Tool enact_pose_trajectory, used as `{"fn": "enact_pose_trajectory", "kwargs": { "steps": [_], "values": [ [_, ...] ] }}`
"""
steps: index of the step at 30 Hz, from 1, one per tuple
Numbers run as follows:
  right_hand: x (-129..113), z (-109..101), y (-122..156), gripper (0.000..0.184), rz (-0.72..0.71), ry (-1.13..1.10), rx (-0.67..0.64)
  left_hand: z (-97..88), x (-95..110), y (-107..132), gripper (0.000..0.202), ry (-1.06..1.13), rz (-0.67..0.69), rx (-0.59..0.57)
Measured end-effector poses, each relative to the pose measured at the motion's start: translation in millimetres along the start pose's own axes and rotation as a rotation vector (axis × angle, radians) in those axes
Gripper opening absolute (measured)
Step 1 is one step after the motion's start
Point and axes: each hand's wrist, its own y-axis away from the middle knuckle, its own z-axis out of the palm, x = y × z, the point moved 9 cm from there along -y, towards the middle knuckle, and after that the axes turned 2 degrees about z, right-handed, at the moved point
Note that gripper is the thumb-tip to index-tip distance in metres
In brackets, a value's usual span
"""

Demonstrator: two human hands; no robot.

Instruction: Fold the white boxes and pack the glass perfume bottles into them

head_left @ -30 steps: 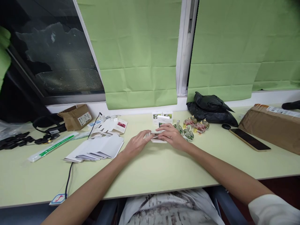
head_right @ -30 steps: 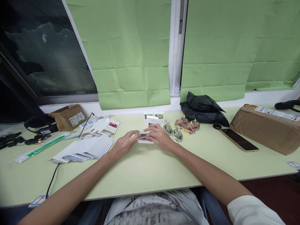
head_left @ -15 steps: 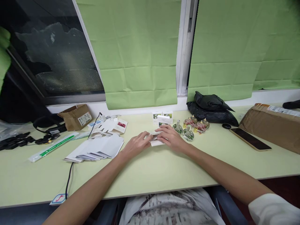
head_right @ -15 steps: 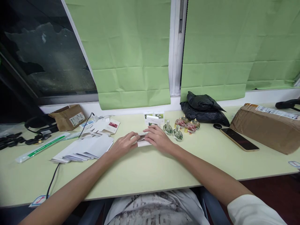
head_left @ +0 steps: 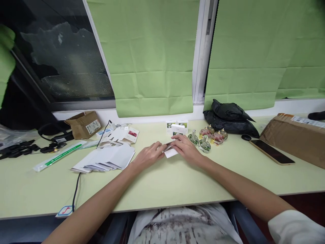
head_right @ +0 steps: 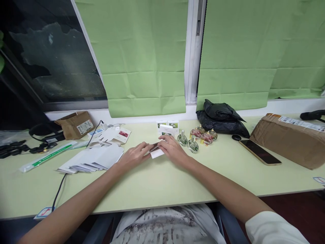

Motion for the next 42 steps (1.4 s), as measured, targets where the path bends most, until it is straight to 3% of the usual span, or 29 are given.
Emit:
{"fn": "enact_pose_trajectory", "kwargs": {
  "steps": [10,24,30,37,42],
  "values": [
    [-11.2,6.4,0.8,0.019,-0.060,-0.023,0.005,4.0,5.4,-4.3,0.035,-0.013,0.004,-0.120],
    [-17.0,2.6,-0.5,0.018,-0.136,-0.060,0.010,4.3,5.8,-0.3,0.038,0.056,0.006,-0.044],
    [-6.6,-2.9,-1.9,0.018,-0.084,-0.080,-0.041,-4.1,8.1,-2.5,0.036,0.049,0.012,-0.011],
    [3.0,-3.0,-1.5,0.019,-0.062,-0.054,-0.098,1.3,4.0,-1.0,0.034,0.034,-0.023,-0.056],
    [19.3,-2.3,-0.8,0.025,0.120,-0.177,-0.083,-1.5,2.8,0.3,0.041,0.032,-0.035,-0.032]
  ]
}}
